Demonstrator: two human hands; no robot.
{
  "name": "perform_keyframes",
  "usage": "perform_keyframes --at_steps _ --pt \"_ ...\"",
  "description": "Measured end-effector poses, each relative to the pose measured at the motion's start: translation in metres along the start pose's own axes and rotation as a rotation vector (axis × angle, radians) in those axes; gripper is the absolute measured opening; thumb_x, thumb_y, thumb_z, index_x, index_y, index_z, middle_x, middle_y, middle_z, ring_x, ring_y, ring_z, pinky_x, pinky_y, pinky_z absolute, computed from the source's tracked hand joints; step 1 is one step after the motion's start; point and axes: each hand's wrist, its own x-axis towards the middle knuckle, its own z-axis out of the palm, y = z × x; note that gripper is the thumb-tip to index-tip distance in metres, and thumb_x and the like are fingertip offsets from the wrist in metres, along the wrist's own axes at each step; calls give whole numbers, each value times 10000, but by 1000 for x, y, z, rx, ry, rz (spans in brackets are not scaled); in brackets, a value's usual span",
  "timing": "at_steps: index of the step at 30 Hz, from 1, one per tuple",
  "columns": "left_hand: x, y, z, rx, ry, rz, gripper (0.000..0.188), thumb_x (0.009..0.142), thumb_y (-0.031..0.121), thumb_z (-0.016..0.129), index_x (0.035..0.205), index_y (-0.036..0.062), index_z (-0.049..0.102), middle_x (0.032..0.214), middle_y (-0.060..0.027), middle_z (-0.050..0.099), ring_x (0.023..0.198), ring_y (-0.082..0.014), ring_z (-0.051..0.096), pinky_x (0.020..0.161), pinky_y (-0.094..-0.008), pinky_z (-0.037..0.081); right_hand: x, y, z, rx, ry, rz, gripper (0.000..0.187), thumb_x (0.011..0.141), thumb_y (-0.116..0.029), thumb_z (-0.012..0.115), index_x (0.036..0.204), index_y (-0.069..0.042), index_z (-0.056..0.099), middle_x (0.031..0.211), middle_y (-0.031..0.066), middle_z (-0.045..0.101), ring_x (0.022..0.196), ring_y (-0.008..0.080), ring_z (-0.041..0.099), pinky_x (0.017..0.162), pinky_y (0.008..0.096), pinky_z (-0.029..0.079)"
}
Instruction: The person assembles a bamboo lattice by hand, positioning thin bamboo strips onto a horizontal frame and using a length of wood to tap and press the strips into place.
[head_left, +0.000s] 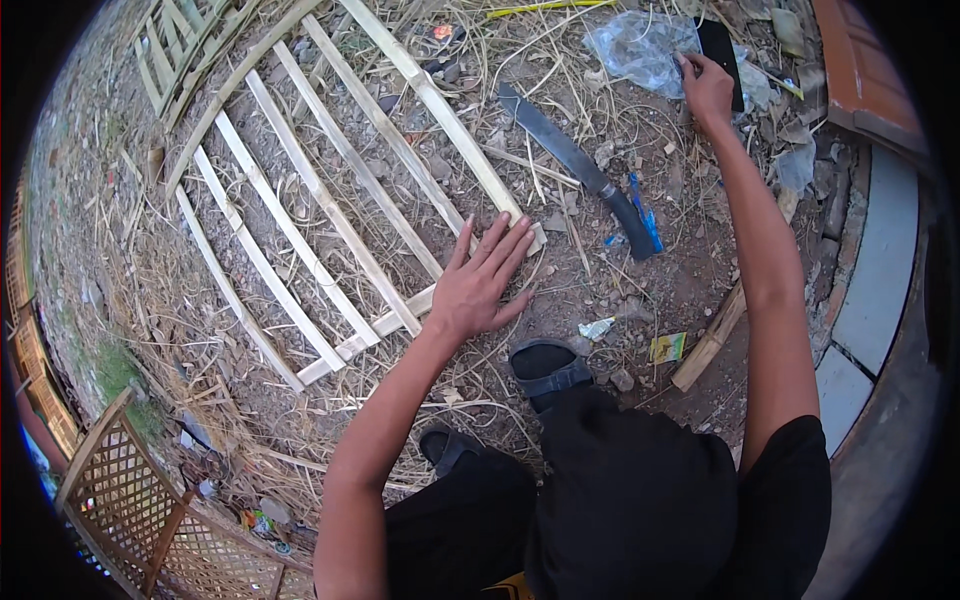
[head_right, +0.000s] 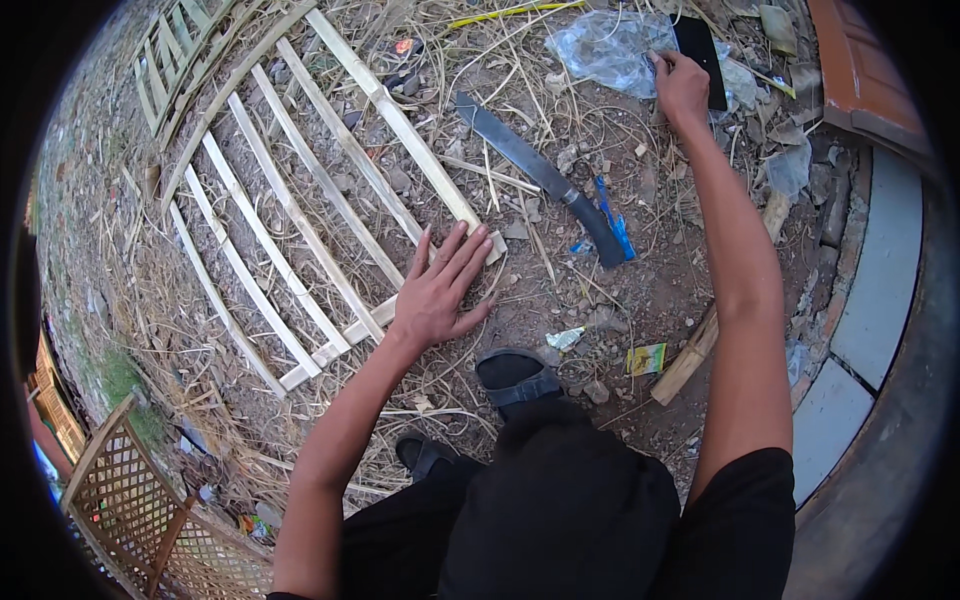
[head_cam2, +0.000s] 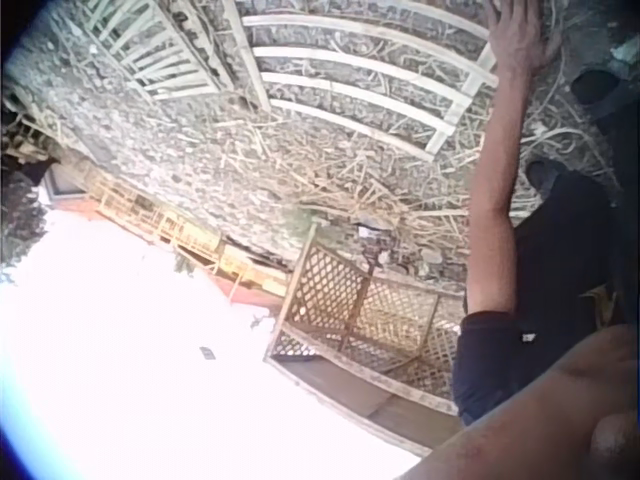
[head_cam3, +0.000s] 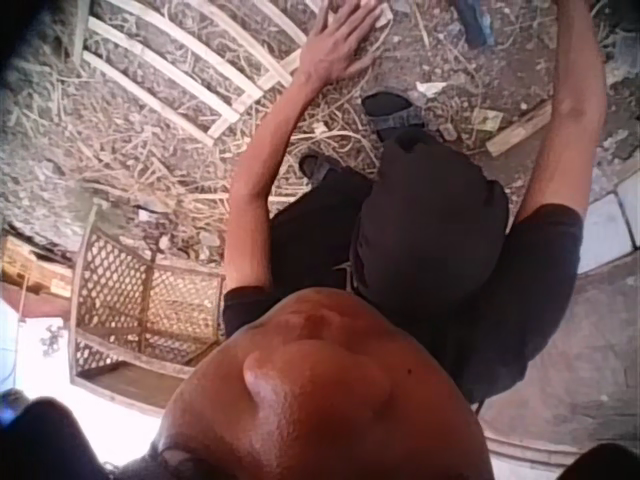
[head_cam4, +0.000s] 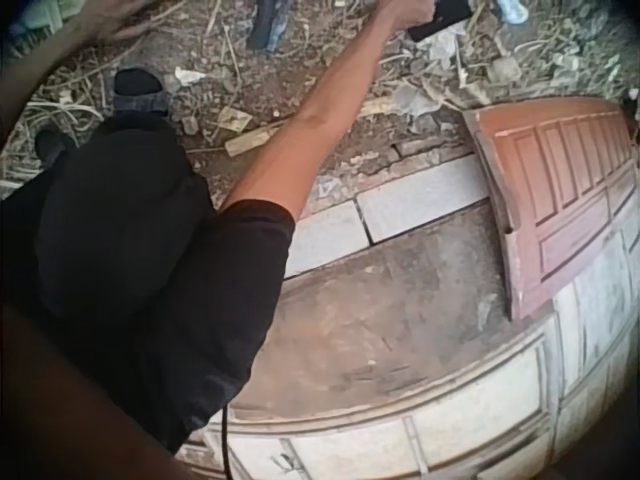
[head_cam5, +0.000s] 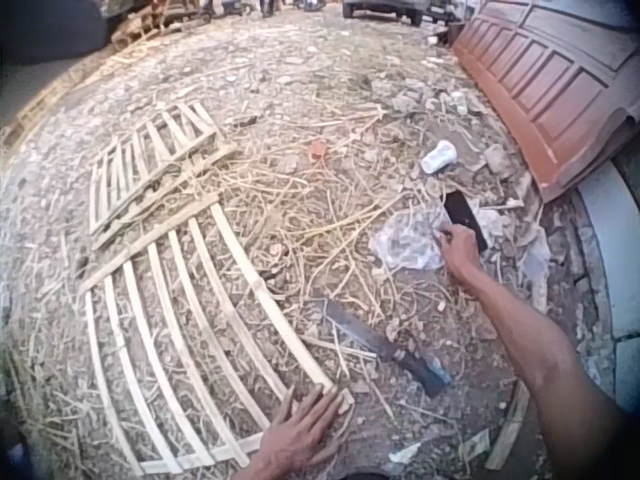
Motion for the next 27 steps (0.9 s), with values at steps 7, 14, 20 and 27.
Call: perform_keyframes --at_steps 7,14,20,27 --pt "1 1 0 10 5 13 752 916 462 575 1541 101 367 1617 -63 333 1521 -252 247 1247 -530 108 -22 13 1 11 111 -95 265 894 -164 628 1097 -32 735 1058 223 710 1002 392 674 903 445 512" --pt "0 3 0 -4 5 -1 734 929 455 556 1543 104 362 1619 -61 327 1525 -250 232 1250 -531 96 -12 17 6 -103 70 -96 259 871 -206 662 1057 -47 748 1043 223 704 1026 386 661 919 441 508" --pt "2 3 3 14 17 14 723 940 454 534 1551 114 352 1627 -47 314 1529 -243 221 1252 -531 90 4 18 -5 -161 -85 106 261 874 -312 730 1005 -89 762 1042 165 725 1028 339 677 897 428 521" --pt "0 1 5 19 53 17 721 941 452 527 1553 117 345 1626 -41 315 1529 -243 220 1253 -529 83 17 21 -13 -43 -23 289 371 818 -459 772 1058 -177 791 972 103 767 955 277 723 864 386 548"
